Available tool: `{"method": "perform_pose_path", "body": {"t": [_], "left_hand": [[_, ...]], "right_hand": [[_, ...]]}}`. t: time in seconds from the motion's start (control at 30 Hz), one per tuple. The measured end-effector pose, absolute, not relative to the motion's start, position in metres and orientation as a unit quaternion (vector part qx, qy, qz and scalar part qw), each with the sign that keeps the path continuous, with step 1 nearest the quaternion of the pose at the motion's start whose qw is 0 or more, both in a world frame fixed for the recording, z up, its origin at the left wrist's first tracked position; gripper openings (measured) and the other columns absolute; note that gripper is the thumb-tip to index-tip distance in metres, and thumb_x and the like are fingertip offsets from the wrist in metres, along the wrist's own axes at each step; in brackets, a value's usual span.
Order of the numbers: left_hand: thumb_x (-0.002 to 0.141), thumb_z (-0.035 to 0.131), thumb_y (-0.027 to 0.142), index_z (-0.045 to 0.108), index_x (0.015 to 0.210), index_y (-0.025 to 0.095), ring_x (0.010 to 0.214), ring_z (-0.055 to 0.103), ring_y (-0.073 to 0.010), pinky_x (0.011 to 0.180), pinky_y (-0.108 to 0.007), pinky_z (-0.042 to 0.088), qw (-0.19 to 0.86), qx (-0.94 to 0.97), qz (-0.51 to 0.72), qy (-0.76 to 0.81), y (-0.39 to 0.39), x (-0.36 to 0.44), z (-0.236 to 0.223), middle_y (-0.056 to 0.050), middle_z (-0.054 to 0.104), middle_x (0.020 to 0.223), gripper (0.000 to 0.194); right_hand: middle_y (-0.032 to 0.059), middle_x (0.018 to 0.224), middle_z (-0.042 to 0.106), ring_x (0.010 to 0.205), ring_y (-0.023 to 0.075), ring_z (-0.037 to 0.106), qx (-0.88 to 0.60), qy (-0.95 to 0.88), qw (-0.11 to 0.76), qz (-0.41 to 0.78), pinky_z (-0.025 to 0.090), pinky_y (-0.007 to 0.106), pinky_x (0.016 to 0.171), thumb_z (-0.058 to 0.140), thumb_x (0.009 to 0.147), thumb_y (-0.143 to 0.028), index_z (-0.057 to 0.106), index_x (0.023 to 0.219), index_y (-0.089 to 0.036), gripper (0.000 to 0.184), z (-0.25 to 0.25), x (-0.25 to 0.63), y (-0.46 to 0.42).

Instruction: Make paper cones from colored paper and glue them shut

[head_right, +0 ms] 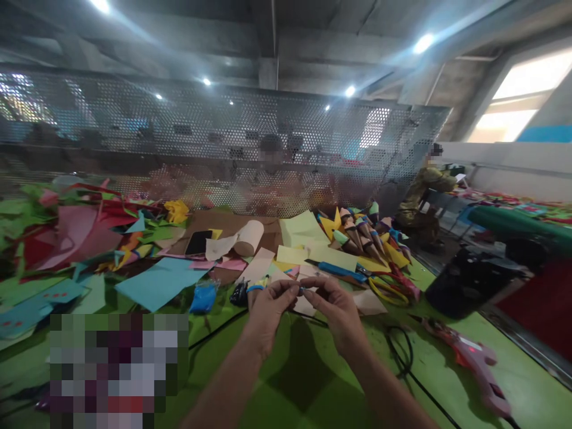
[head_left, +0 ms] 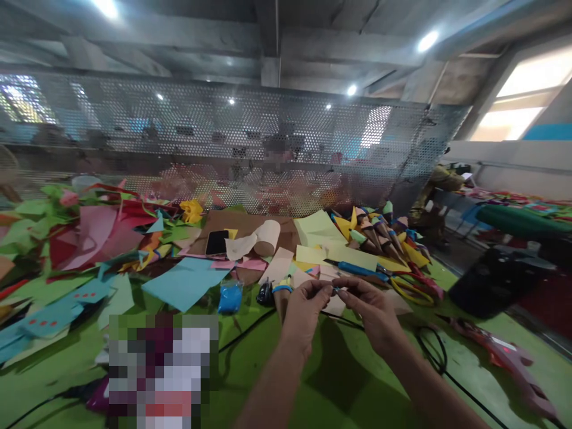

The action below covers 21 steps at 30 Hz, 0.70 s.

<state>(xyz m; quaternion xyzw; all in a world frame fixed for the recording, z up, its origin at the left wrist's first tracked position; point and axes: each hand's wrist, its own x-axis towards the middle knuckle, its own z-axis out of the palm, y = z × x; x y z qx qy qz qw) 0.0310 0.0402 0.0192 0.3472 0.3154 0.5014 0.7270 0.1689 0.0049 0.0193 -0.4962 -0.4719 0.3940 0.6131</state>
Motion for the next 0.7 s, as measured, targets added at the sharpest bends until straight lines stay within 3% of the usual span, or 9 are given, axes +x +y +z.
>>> {"method": "perform_pose_path", "body": {"t": [0.33, 0.47, 0.63, 0.7], "left_hand": [[0.043, 0.093, 0.046, 0.073, 0.071, 0.013, 0.063, 0.054, -0.0117, 0.062, -0.024, 0.041, 0.729, 0.347, 0.497, 0.319, 0.0369, 0.0319, 0.0202, -0.003, 0.066, 0.065, 0.047], [0.042, 0.093, 0.043, 0.073, 0.073, 0.014, 0.061, 0.054, -0.0113, 0.060, -0.023, 0.041, 0.713, 0.332, 0.513, 0.343, 0.0389, 0.0303, 0.0212, -0.002, 0.065, 0.065, 0.047], [0.045, 0.092, 0.043, 0.073, 0.077, 0.014, 0.062, 0.053, -0.0101, 0.061, -0.022, 0.041, 0.700, 0.329, 0.530, 0.349, 0.0408, 0.0282, 0.0207, -0.001, 0.064, 0.067, 0.047], [0.048, 0.091, 0.042, 0.070, 0.074, 0.014, 0.060, 0.051, -0.0088, 0.060, -0.022, 0.040, 0.696, 0.325, 0.539, 0.346, 0.0415, 0.0282, 0.0196, 0.001, 0.061, 0.065, 0.044]], "right_hand": [[0.0022, 0.080, 0.067, 0.073, 0.0182, 0.055, -0.525, -0.513, 0.597, 0.324, 0.042, 0.030, 0.064, 0.080, 0.071, -0.043, 0.075, 0.093, -0.023, 0.030, 0.0156, 0.1706, 0.0042], [0.0041, 0.089, 0.069, 0.073, 0.0183, 0.055, -0.530, -0.515, 0.591, 0.323, 0.043, 0.031, 0.064, 0.078, 0.072, -0.045, 0.076, 0.096, -0.024, 0.032, 0.0194, 0.1683, 0.0021], [0.0053, 0.104, 0.069, 0.090, 0.0225, 0.058, -0.516, -0.516, 0.594, 0.338, 0.045, 0.031, 0.072, 0.077, 0.074, -0.045, 0.077, 0.095, -0.027, 0.027, 0.0205, 0.1677, -0.0004], [0.0054, 0.104, 0.070, 0.084, 0.0210, 0.058, -0.510, -0.489, 0.596, 0.381, 0.045, 0.030, 0.067, 0.077, 0.073, -0.044, 0.078, 0.095, -0.027, 0.028, 0.0205, 0.1677, -0.0007]]}}
